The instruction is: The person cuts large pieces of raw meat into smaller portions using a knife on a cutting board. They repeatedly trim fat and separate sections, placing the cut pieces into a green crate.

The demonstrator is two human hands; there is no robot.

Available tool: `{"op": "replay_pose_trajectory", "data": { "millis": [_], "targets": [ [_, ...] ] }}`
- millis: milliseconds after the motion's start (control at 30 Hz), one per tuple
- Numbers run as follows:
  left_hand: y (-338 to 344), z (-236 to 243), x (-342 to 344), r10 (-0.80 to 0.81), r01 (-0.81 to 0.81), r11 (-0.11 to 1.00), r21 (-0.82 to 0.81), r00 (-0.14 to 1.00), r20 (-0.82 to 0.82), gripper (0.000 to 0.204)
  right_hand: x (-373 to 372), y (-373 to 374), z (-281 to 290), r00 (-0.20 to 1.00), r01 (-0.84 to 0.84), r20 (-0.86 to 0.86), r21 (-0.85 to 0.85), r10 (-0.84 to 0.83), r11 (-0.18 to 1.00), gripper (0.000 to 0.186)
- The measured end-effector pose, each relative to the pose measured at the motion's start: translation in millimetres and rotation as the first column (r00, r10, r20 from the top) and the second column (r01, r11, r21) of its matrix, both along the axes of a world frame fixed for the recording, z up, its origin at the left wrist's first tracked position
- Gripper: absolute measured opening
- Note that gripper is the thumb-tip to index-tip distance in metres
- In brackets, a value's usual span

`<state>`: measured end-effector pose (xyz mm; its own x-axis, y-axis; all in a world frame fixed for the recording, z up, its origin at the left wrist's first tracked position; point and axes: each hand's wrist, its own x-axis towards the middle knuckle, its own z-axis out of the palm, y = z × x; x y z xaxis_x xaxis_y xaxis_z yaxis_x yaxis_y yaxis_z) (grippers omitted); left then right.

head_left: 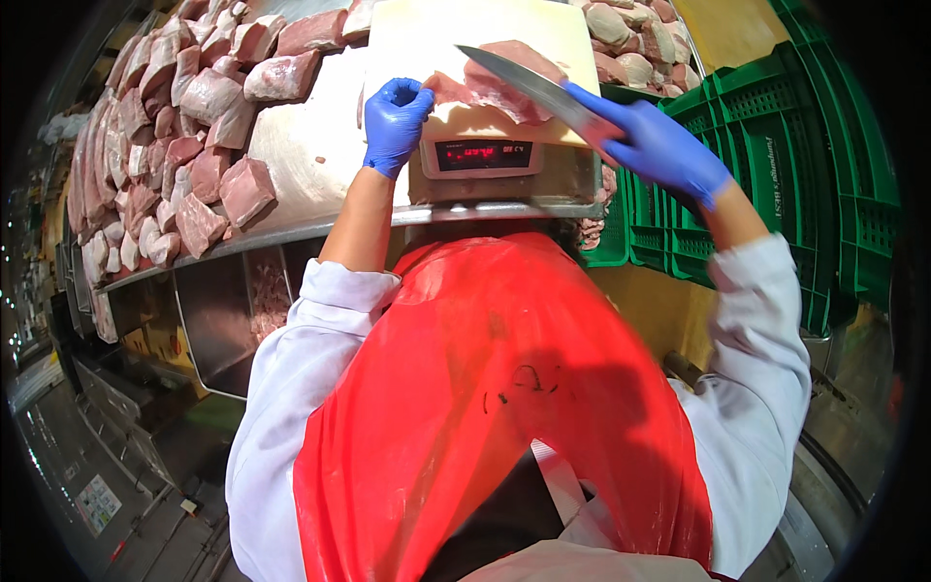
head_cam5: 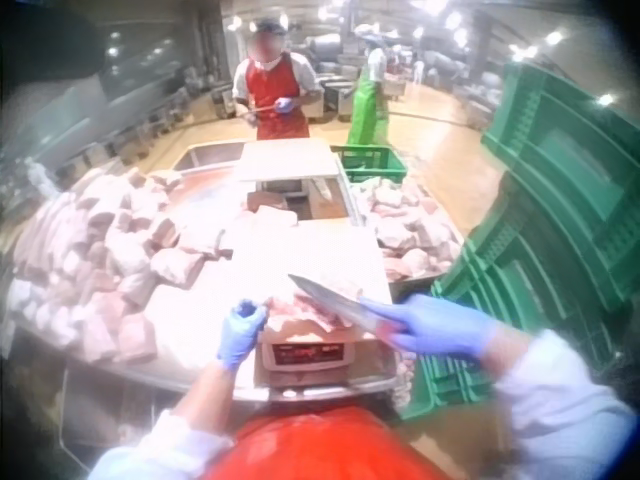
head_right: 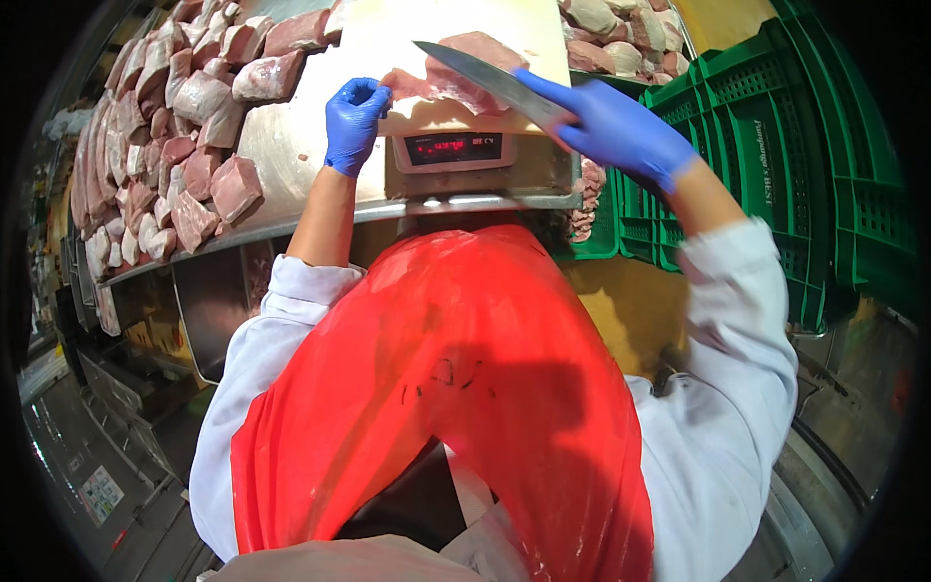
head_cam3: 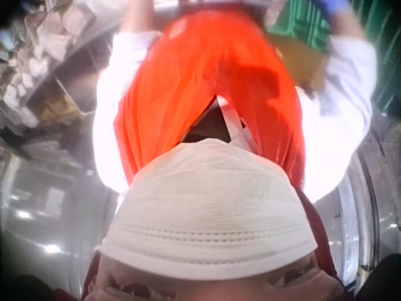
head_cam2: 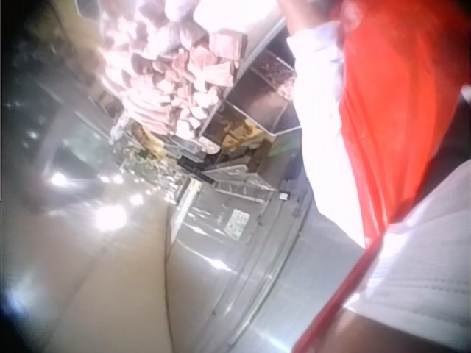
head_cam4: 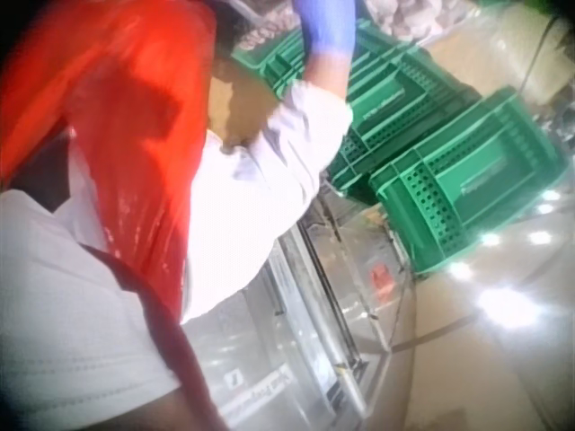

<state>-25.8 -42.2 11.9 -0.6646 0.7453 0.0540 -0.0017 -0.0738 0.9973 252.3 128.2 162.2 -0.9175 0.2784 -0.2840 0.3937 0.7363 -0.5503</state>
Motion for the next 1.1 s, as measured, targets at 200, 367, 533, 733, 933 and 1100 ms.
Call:
{"op": "replay_pose_trajectory", "data": {
  "millis": [200, 367, 533, 733, 933, 1100],
  "targets": [
    [19.2, 16.8, 10.3, -0.047, 0.053, 0.997, 0.054, 0.992, -0.117, 0.004, -63.5, -3.5, -16.7, 0.978, -0.103, 0.199, 0.214, 0.061, 0.971, 0.072],
    [-11.3, 10.0, -4.2, 0.161, -0.167, 0.959, 0.230, 0.986, 0.048, 0.008, 23.1, 6.6, 49.4, 0.893, -0.406, 0.371, 0.422, 0.254, 0.811, 0.079],
    [-13.7, 27.3, -14.1, 0.088, -0.060, 0.995, 0.074, 0.882, -0.463, 0.008, 61.9, 15.0, 77.6, 0.973, -0.131, 0.219, 0.249, 0.076, 0.959, 0.087],
    [19.0, -9.3, 64.6, -0.217, -0.169, 0.919, -0.357, 0.540, -0.814, 0.047, 13.5, 16.3, -15.8, 0.971, 0.002, -0.226, 0.328, 0.076, 0.945, 0.068],
    [10.9, -3.9, 69.4, -0.018, -0.220, 0.966, -0.137, 0.471, -0.882, 0.041, -13.4, 17.0, -42.6, 0.984, -0.153, -0.011, 0.459, 0.178, 0.875, 0.064],
    [10.7, -12.1, 74.7, -0.183, -0.247, 0.916, -0.316, 0.445, -0.877, 0.033, -21.7, 32.3, -34.1, 0.980, -0.123, -0.102, 0.358, 0.170, 0.925, 0.072]
  ]
}}
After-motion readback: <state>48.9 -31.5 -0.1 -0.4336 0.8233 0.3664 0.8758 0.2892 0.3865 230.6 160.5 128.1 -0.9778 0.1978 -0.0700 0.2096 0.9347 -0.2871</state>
